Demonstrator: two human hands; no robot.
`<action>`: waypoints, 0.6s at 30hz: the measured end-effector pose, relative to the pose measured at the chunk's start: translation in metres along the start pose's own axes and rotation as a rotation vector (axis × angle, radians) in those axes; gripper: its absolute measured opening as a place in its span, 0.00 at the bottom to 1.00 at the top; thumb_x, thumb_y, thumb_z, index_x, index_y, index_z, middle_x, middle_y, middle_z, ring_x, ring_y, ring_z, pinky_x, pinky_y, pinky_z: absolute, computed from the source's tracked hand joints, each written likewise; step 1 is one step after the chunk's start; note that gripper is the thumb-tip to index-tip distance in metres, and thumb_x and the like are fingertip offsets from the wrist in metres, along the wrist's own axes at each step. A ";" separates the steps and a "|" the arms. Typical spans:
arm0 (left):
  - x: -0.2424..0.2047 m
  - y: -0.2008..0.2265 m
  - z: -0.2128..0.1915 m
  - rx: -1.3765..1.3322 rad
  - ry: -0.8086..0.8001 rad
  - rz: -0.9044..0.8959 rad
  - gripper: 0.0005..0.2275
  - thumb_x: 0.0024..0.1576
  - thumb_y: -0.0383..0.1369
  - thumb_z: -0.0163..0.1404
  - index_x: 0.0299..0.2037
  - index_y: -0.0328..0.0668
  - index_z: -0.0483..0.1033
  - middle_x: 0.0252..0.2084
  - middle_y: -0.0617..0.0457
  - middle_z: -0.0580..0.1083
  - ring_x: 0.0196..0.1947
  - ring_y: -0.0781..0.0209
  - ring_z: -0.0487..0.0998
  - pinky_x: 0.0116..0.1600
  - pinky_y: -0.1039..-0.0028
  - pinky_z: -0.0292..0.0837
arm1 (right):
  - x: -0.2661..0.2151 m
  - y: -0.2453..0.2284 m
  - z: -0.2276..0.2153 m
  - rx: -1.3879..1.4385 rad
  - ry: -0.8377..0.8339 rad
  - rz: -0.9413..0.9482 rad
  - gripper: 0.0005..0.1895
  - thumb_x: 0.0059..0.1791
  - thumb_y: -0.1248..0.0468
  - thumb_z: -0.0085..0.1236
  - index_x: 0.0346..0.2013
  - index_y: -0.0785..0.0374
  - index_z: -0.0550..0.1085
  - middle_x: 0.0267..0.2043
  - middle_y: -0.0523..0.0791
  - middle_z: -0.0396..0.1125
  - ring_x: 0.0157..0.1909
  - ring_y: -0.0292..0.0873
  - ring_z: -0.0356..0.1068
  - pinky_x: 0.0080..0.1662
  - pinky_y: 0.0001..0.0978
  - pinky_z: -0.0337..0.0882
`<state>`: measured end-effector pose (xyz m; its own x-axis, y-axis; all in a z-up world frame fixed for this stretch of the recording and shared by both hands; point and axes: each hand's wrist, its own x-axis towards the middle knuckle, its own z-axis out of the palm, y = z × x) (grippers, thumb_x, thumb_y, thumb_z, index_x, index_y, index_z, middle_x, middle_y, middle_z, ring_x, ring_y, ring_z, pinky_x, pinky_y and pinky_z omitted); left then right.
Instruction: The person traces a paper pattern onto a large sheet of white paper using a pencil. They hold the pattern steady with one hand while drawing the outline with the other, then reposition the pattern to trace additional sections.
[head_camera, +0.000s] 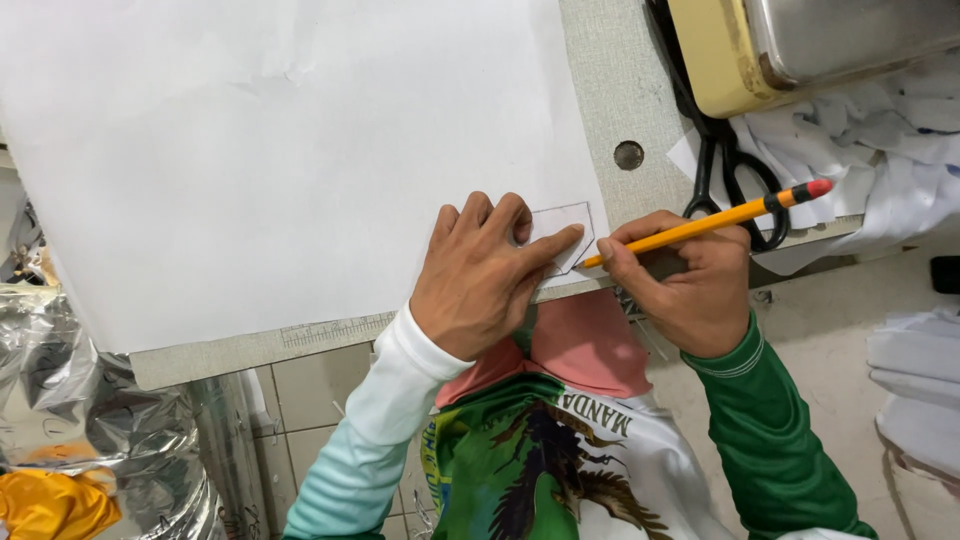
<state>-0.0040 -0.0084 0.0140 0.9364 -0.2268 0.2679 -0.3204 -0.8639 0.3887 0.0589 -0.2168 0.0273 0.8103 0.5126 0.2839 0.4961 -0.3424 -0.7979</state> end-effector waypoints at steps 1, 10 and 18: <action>0.001 0.000 0.000 0.000 0.003 0.005 0.12 0.63 0.35 0.45 0.55 0.65 0.73 0.38 0.53 0.65 0.34 0.50 0.62 0.35 0.60 0.54 | 0.001 0.000 0.000 0.015 -0.004 0.010 0.06 0.52 0.72 0.61 0.32 0.75 0.77 0.29 0.50 0.74 0.26 0.41 0.75 0.28 0.22 0.74; -0.001 -0.001 0.001 0.015 -0.003 0.010 0.14 0.63 0.34 0.46 0.57 0.66 0.72 0.39 0.52 0.65 0.34 0.50 0.62 0.36 0.60 0.55 | 0.004 0.008 -0.006 -0.003 0.048 0.086 0.06 0.53 0.73 0.64 0.34 0.76 0.77 0.30 0.51 0.74 0.27 0.42 0.75 0.30 0.25 0.76; -0.008 -0.009 0.010 -0.019 0.025 0.008 0.14 0.62 0.34 0.49 0.57 0.64 0.74 0.40 0.53 0.64 0.35 0.51 0.62 0.37 0.60 0.53 | -0.007 0.022 -0.025 0.040 0.180 -0.023 0.02 0.58 0.75 0.60 0.42 0.70 0.74 0.35 0.50 0.71 0.28 0.39 0.66 0.31 0.25 0.68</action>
<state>-0.0072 -0.0034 -0.0005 0.9298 -0.2227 0.2929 -0.3312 -0.8533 0.4027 0.0722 -0.2473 0.0214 0.8434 0.3698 0.3898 0.5051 -0.2985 -0.8098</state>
